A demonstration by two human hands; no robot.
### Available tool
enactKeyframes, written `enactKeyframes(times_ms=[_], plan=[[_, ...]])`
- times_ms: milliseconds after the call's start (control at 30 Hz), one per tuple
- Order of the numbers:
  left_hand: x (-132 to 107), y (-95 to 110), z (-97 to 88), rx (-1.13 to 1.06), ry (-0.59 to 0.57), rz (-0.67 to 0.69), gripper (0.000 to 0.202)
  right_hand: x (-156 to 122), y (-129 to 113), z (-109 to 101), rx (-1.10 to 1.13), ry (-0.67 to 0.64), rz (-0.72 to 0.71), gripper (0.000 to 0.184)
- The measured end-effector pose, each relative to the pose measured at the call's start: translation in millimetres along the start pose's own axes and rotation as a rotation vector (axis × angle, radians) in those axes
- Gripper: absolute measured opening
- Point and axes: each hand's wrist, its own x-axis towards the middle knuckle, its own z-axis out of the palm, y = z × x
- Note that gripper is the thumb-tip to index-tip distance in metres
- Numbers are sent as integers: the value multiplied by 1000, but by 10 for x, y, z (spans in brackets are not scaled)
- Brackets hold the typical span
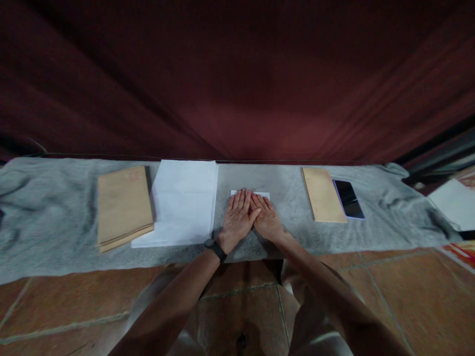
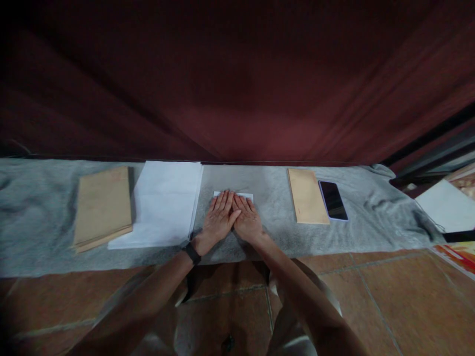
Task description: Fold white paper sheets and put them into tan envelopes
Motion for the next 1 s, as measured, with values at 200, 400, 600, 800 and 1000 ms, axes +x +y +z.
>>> enactKeyframes(times_ms=[200,400,600,800,1000], plan=[[-43,-97,-2,29,25,-13,67,-42,103,3,26,27,58,55],[-58,-170,-11,53,24,-80,66,-78,215,-30,34,0,107,57],[-99,-226,18,55,61,-96,65,-140,354,-55,25,1,147,57],[-142,-262,16,19,80,-117,62,-214,473,-85,15,59,188,59],[-153,-272,23,35,74,-134,62,-203,517,-249,74,47,283,52]])
